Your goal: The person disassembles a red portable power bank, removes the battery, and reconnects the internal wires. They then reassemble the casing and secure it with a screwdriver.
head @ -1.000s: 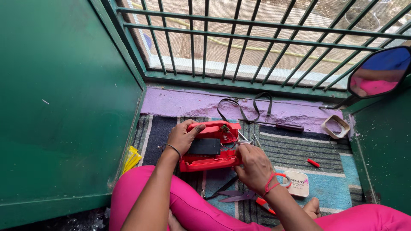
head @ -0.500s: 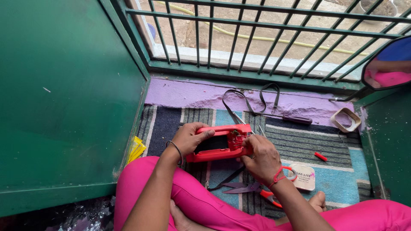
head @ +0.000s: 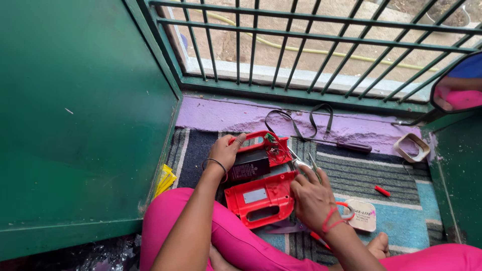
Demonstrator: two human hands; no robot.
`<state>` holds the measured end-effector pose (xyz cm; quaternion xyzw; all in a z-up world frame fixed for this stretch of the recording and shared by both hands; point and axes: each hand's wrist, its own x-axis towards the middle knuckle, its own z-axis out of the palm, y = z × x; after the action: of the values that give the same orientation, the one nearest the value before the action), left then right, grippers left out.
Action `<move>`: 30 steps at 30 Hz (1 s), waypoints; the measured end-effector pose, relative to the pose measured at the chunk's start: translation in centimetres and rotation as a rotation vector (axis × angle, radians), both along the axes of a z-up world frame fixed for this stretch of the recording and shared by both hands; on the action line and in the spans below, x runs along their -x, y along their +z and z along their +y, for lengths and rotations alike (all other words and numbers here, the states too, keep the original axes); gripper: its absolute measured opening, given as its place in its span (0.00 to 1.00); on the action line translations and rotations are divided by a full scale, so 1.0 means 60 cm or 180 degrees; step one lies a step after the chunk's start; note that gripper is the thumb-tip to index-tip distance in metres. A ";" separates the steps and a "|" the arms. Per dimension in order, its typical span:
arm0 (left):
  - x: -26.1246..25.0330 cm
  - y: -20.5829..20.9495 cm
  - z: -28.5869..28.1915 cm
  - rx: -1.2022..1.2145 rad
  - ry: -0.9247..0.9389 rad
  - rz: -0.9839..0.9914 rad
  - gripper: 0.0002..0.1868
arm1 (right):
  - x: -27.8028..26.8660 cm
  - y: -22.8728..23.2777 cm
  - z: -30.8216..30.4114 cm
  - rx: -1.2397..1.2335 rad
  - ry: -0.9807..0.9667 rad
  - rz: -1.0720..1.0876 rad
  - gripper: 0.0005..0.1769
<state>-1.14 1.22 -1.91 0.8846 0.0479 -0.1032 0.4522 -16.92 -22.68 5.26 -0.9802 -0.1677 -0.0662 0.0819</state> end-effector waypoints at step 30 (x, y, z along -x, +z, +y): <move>0.024 0.147 -0.010 -0.1288 -0.1402 -0.0285 0.31 | -0.198 -0.016 0.012 -0.1354 -0.0154 0.0051 0.16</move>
<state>-2.55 0.62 6.88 0.9495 -0.1456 -0.1480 0.2351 -5.03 -21.93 4.28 -0.9450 -0.1257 -0.0943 0.2867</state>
